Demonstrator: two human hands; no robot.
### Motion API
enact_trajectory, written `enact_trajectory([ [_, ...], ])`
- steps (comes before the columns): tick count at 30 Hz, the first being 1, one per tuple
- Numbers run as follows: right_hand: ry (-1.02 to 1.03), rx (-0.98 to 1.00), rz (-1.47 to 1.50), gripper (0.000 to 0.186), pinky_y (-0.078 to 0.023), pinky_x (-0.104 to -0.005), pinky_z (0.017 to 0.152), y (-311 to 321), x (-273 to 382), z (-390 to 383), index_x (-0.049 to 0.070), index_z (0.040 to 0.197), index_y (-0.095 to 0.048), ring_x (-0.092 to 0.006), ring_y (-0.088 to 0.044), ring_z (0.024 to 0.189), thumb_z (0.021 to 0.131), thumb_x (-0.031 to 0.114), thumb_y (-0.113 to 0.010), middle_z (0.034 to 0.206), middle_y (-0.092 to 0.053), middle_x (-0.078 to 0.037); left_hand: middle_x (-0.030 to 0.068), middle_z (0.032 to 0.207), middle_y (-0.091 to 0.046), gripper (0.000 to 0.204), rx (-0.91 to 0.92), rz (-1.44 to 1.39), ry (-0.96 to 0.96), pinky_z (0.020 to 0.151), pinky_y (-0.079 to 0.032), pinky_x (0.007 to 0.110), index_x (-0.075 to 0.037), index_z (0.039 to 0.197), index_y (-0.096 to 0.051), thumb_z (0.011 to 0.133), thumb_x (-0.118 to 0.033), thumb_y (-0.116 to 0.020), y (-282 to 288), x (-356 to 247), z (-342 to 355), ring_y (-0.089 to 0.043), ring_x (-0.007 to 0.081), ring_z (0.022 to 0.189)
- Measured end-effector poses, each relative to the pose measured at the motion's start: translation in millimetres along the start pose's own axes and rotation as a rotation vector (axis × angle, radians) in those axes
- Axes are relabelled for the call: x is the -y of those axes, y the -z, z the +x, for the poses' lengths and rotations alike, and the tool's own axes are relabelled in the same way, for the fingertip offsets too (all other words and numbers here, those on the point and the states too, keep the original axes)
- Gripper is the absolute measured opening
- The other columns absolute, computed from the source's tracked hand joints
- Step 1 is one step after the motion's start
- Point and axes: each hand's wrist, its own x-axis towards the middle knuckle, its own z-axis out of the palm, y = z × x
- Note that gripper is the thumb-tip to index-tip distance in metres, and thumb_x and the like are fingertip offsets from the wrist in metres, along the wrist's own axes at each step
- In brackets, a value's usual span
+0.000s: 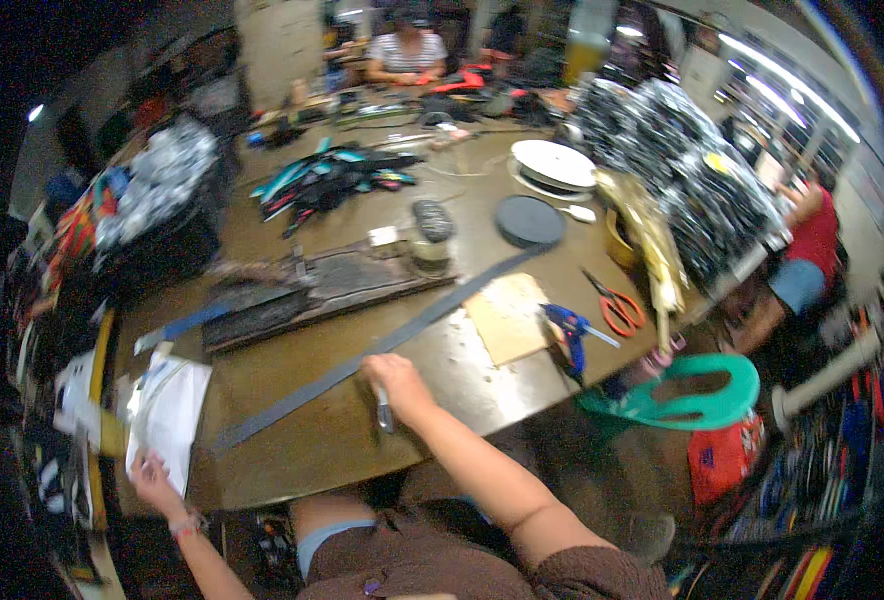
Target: The person measures a long strip of dark fabric using a ruler and a pen, marking specific points along its length. They then use a small pointed tool to make indentations at the marked spots and write notes on a piece of paper.
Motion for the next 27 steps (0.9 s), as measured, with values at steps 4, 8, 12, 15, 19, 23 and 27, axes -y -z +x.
enact_trajectory([
  [4,0.113,-0.126,0.052,0.022,-0.052,-0.0385,0.079,17.8,29.3,11.0,0.005,0.105,-0.061,-0.032,-0.063,0.086,0.084,-0.001,-0.062,0.092,-0.064,-0.013,0.0067,0.11,-0.056,0.029,0.074,0.025,-0.255,0.073,-0.045,0.021,0.004,0.123,-0.056,0.098,-0.008,-0.058,-38.8,-71.1,-26.4,-0.055,0.0122,0.094],
  [8,0.074,-0.706,0.339,0.021,-0.052,-0.0329,0.076,74.1,79.8,11.4,0.004,0.105,-0.061,-0.0238,-0.065,0.083,0.086,-0.004,-0.063,0.089,-0.065,-0.011,0.0093,0.1,-0.054,0.04,0.525,0.147,-0.59,0.083,-0.045,0.035,0.004,0.119,-0.061,0.081,-0.003,-0.069,-88.6,-126.7,-62.0,-0.055,0.0233,0.093],
  [12,0.256,-0.458,0.242,0.026,-0.05,-0.0348,0.073,110.0,100.8,-1.0,0.004,0.108,-0.062,-0.0248,-0.063,0.08,0.082,0.002,-0.067,0.09,-0.065,-0.013,0.0123,0.097,-0.057,0.049,0.949,0.168,-0.672,0.08,-0.048,0.039,-0.002,0.119,-0.065,0.072,-0.007,-0.077,-144.7,-142.1,-119.5,-0.058,0.0299,0.089],
  [15,0.19,0.128,-0.027,0.037,-0.048,-0.0424,0.08,78.4,101.0,-16.7,0.006,0.119,-0.059,-0.0338,-0.061,0.092,0.084,0.016,-0.068,0.103,-0.065,-0.015,0.013,0.097,-0.058,0.048,1.112,0.19,-0.677,0.082,-0.048,0.039,-0.004,0.115,-0.067,0.07,-0.011,-0.08,-171.8,-138.2,-152.9,-0.056,0.0311,0.092],
  [19,0.0,0.528,-0.178,0.052,-0.037,-0.0503,0.107,15.6,92.0,-52.4,0.011,0.134,-0.05,-0.0378,-0.046,0.13,0.086,0.022,-0.066,0.135,-0.052,-0.021,0.0112,0.099,-0.058,0.043,1.031,0.296,-0.715,0.089,-0.043,0.041,-0.006,0.109,-0.069,0.068,-0.012,-0.08,-160.4,-125.1,-156.8,-0.052,0.0305,0.098],
  [23,0.12,0.368,-0.226,0.041,-0.036,-0.0495,0.104,-7.5,79.5,-69.0,0.008,0.119,-0.056,-0.0373,-0.047,0.126,0.082,0.022,-0.068,0.129,-0.054,-0.02,0.0106,0.095,-0.055,0.031,0.813,0.406,-0.483,0.084,-0.044,0.04,-0.004,0.102,-0.068,0.074,-0.011,-0.077,-114.0,-109.2,-144.5,-0.053,0.0293,0.093],
  [27,0.137,0.365,-0.127,0.036,-0.04,-0.0469,0.094,-27.0,88.3,-56.9,0.007,0.109,-0.057,-0.0347,-0.052,0.115,0.078,0.021,-0.07,0.115,-0.058,-0.017,0.0113,0.09,-0.05,0.019,0.76,0.332,-0.234,0.074,-0.047,0.036,0.001,0.099,-0.066,0.083,-0.007,-0.071,-97.7,-94.6,-146.9,-0.055,0.0263,0.08],
])
